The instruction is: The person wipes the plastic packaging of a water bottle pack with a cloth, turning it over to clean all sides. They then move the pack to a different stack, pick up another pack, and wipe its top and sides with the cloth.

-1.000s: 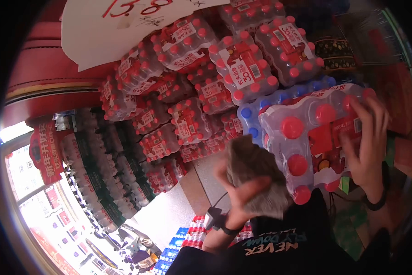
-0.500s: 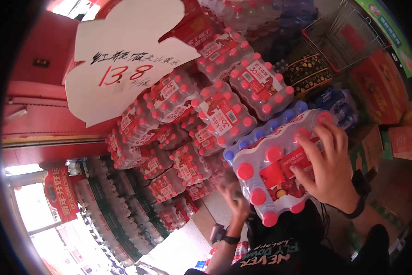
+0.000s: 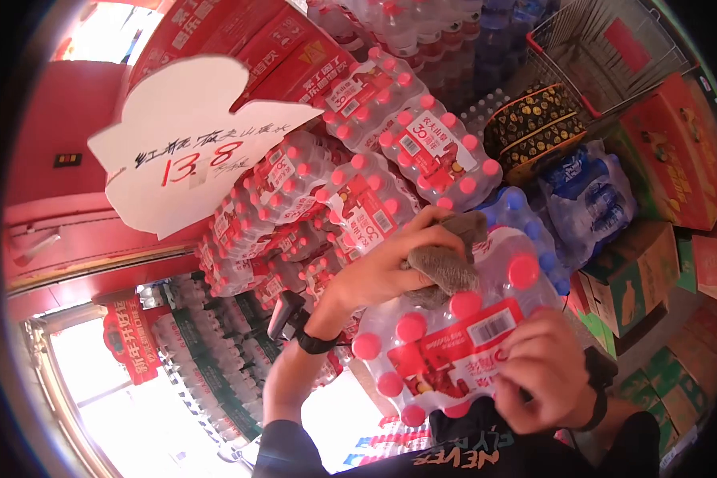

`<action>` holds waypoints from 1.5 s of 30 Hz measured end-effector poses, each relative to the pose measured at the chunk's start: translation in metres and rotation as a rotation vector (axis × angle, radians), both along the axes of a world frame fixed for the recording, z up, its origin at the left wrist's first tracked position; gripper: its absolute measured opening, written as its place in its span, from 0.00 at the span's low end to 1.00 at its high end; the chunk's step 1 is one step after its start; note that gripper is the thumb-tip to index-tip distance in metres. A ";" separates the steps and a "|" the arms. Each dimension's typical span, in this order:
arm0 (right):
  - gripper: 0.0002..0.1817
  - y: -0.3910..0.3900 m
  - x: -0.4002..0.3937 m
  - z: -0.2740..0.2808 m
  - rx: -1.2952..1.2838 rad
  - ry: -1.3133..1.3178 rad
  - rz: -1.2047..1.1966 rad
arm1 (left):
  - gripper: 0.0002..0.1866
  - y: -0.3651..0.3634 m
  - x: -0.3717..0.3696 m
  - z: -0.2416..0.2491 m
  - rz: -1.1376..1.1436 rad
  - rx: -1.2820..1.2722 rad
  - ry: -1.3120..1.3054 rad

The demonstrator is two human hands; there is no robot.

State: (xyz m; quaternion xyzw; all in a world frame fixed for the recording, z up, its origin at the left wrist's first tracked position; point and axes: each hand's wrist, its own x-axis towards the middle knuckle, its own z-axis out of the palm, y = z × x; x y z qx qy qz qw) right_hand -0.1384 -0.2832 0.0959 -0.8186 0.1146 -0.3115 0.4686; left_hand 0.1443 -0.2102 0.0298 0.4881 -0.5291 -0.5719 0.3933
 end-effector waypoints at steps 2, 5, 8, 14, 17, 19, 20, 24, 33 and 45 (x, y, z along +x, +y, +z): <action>0.15 -0.004 0.005 0.000 -0.041 0.088 0.033 | 0.18 -0.005 0.001 -0.031 0.000 0.038 -0.131; 0.16 -0.002 0.008 0.000 -0.074 0.159 0.046 | 0.19 0.000 0.005 -0.071 -0.017 0.173 -0.260; 0.16 -0.005 0.008 -0.002 -0.100 0.193 0.067 | 0.21 -0.014 0.014 -0.073 -0.030 0.214 -0.042; 0.15 -0.010 0.006 0.005 -0.220 0.318 0.168 | 0.22 -0.060 -0.011 -0.014 -0.146 -0.063 0.041; 0.15 -0.011 0.007 0.004 -0.258 0.339 0.177 | 0.22 -0.055 -0.015 -0.049 -0.118 0.125 -0.079; 0.15 -0.011 0.006 0.006 -0.283 0.344 0.192 | 0.18 -0.049 -0.011 -0.092 -0.121 0.156 -0.131; 0.15 -0.013 0.007 0.005 -0.297 0.344 0.201 | 0.17 -0.049 -0.008 -0.103 -0.123 0.165 -0.161; 0.14 -0.015 0.010 0.002 -0.333 0.348 0.229 | 0.20 -0.059 -0.001 -0.061 -0.082 -0.008 -0.060; 0.15 -0.005 0.009 0.006 -0.385 0.418 0.179 | 0.19 -0.047 -0.020 -0.103 -0.036 0.110 -0.156; 0.16 -0.004 0.013 0.005 -0.402 0.439 0.220 | 0.23 0.042 0.019 -0.036 0.054 0.169 -0.066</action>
